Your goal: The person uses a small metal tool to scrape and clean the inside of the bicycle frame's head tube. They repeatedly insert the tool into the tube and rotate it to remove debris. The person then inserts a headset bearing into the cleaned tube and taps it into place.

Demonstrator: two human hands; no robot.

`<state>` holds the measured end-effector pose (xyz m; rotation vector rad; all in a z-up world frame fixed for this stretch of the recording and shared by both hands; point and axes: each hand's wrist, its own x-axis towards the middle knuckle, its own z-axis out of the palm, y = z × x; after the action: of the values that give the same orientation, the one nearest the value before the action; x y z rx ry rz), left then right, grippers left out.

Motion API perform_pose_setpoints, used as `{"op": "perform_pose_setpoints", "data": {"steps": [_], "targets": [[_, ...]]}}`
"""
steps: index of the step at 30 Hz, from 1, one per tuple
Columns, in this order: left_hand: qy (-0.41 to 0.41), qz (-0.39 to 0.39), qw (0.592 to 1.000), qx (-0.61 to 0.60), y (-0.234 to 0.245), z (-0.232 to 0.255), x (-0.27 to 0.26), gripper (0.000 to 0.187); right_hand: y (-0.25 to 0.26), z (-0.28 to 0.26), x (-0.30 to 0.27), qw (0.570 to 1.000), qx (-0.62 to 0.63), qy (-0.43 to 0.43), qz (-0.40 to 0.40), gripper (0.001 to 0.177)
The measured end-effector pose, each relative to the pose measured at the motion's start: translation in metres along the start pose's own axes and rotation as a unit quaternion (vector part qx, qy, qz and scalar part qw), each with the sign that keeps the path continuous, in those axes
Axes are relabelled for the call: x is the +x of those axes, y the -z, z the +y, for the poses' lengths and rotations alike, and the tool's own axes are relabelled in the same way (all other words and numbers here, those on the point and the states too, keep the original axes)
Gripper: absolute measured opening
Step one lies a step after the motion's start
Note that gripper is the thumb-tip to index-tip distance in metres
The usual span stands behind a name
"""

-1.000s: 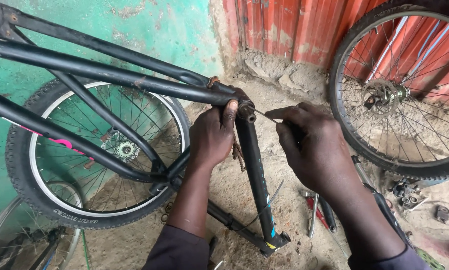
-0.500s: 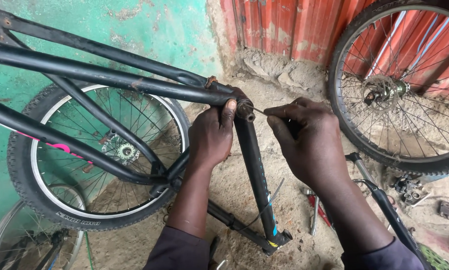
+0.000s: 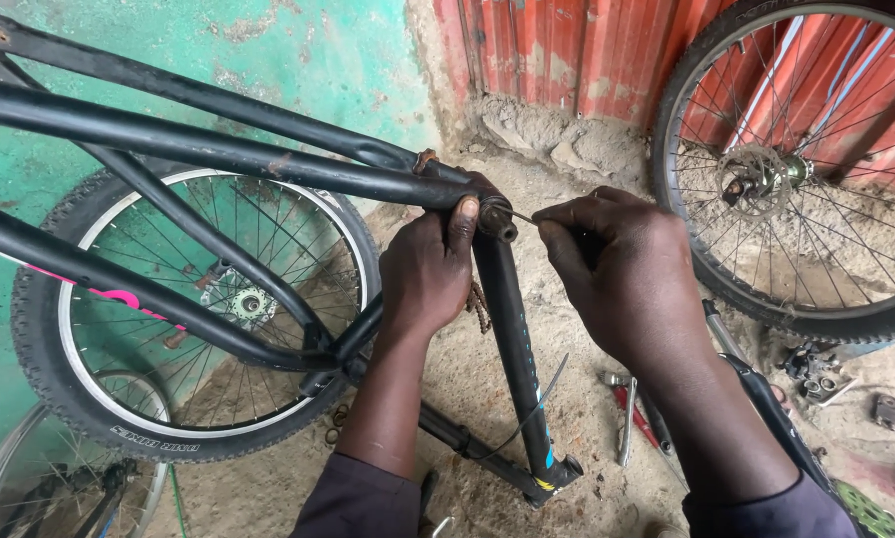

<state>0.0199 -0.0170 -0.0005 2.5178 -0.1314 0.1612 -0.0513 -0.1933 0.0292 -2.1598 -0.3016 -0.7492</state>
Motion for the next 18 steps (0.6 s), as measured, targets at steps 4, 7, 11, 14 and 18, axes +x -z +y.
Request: {"op": "perform_pose_setpoints", "data": {"steps": [4,7,11,14,18], "targets": [[0.006,-0.008,1.0,-0.002,0.001,0.006,-0.002,0.06,0.005,-0.003,0.002,0.999,-0.052,-0.005,-0.001,0.01],[0.0,-0.012,1.0,-0.012,-0.001,0.01,-0.004,0.054,0.011,-0.006,0.004,0.996,-0.088,0.021,-0.011,0.01],[-0.034,0.022,0.999,-0.003,-0.005,0.016,-0.009,0.055,0.016,-0.007,0.006,0.988,-0.136,0.069,0.002,0.012],[-0.034,0.025,0.999,0.004,-0.008,0.021,-0.011,0.054,0.023,-0.015,0.011,0.986,-0.145,-0.048,-0.07,0.023],[-0.019,0.03,0.999,0.01,-0.007,0.028,-0.013,0.055,0.031,-0.019,0.007,0.972,-0.117,-0.171,-0.113,0.013]]}}
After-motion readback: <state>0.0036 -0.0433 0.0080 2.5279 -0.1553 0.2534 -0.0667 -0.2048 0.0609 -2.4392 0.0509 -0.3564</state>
